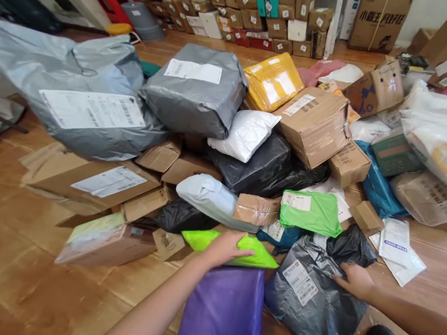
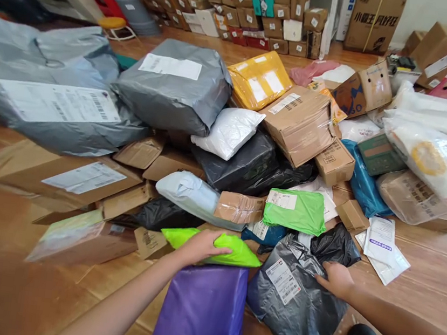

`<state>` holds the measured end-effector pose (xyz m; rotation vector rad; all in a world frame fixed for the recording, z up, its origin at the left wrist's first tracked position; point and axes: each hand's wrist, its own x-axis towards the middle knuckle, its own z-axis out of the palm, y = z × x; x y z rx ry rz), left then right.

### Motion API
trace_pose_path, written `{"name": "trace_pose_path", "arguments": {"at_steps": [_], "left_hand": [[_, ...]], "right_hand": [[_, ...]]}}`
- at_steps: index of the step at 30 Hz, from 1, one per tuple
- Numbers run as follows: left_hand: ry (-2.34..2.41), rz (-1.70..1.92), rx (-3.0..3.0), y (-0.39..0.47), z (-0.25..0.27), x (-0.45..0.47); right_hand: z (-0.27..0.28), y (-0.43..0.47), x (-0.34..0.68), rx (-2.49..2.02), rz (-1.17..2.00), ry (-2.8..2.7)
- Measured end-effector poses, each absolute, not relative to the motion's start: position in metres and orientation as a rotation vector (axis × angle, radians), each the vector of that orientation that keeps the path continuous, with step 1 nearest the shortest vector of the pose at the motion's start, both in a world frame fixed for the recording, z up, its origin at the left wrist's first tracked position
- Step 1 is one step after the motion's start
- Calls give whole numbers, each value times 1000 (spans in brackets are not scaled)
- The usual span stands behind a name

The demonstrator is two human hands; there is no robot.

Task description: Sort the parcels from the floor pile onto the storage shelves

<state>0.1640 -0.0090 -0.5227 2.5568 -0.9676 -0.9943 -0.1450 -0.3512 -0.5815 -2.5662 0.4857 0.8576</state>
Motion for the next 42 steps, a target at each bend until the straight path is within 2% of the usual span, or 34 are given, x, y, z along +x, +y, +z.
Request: {"name": "trace_pose_path", "arguments": {"at_steps": [3,6,10,14,18,24,29,35,42], "left_hand": [[-1128,-869,2699,-22,-520,173],[-1231,-484,2683,-24,-512,184],[-1053,61,2631,-24,-499,197],[-764,298,2751,-33,-485,215],[-595,285,2965,-49,-474,239],[-737,153,3064,-64,-465,252],[-469,225,2943,-90,-452,257],[-39,-190,2699,-133,-440,281],[-381,0,2914,-128,-438,283]], "right_hand": [[-573,-352,-132,-2572,783,517],[-572,-355,-128,-2534,668,567],[-574,-356,-126,-2508,673,590],[-580,-353,-123,-2505,691,541],[-586,-352,-121,-2511,689,494],[-589,-353,-123,-2517,654,499],[-599,-357,-133,-2487,628,505],[-629,-360,-145,-2463,474,522],[-650,-371,-164,-2386,330,562]]}}
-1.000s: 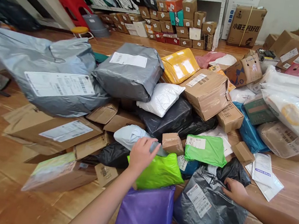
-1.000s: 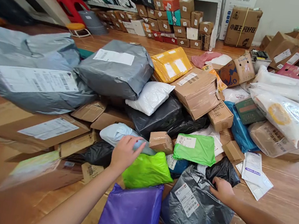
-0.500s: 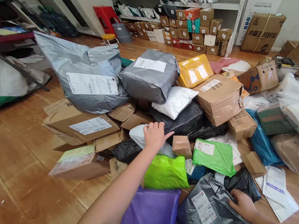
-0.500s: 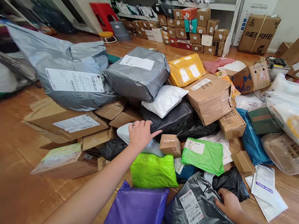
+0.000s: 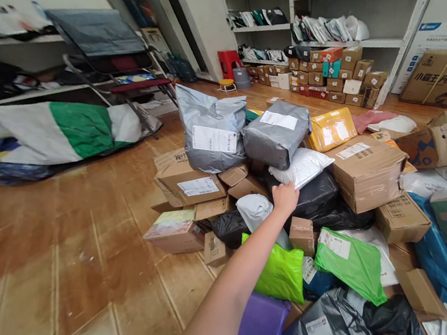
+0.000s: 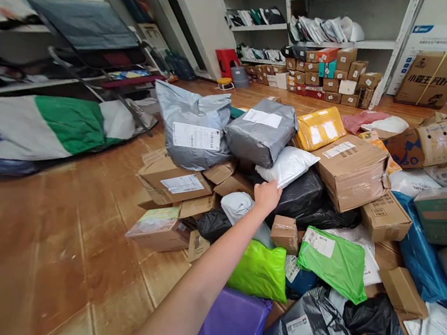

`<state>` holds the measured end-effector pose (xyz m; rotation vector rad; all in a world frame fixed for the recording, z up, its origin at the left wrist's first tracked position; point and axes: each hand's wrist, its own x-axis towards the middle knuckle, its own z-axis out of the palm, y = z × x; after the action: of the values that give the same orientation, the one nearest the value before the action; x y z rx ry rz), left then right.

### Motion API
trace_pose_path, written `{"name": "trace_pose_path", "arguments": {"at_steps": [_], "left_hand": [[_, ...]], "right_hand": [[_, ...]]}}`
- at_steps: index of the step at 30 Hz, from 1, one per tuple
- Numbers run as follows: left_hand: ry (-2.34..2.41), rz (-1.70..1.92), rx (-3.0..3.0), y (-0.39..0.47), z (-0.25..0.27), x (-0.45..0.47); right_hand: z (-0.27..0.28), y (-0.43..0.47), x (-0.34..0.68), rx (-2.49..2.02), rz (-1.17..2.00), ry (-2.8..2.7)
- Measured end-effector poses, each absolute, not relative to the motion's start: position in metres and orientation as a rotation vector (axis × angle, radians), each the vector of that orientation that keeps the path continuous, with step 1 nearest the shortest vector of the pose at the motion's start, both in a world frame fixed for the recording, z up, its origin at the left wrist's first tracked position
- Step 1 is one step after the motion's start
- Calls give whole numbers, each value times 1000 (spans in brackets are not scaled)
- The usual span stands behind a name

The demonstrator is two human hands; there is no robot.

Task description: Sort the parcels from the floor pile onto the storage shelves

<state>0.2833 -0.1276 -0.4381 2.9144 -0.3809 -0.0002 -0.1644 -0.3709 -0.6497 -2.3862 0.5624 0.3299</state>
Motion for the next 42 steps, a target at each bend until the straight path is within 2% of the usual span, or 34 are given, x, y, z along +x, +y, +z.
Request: {"name": "trace_pose_path", "arguments": {"at_steps": [4,10,15,20,23,26,32,37,42], "left_hand": [[-514,-39,2897,-126,-432,278],[-746,-121,2811,-139,-433,224],[-961,-9,2681,-98,-452,196],[-1503,-652,2470,-30,-534,112],[-1346,-906,2571,-4,-579,65],[-1271,-1020,2626,2,-593,58],[-1247,-931,2679,-6,-575,80],[-1586,-716,2523,6,-591,52],[-1901,-365,2335,26,-618,44]], "right_hand": [[-652,-376,-169,-2395,337,544],[-646,-373,-161,-2427,385,535],[-620,-370,-150,-2469,363,505],[-619,-376,-172,-2484,212,456],[-627,-377,-189,-2547,170,363],[-632,-376,-192,-2641,137,212],[-635,-376,-177,-2735,-72,200],[-630,-373,-177,-2670,-18,182],[-631,-426,-186,-2372,-228,1155]]}}
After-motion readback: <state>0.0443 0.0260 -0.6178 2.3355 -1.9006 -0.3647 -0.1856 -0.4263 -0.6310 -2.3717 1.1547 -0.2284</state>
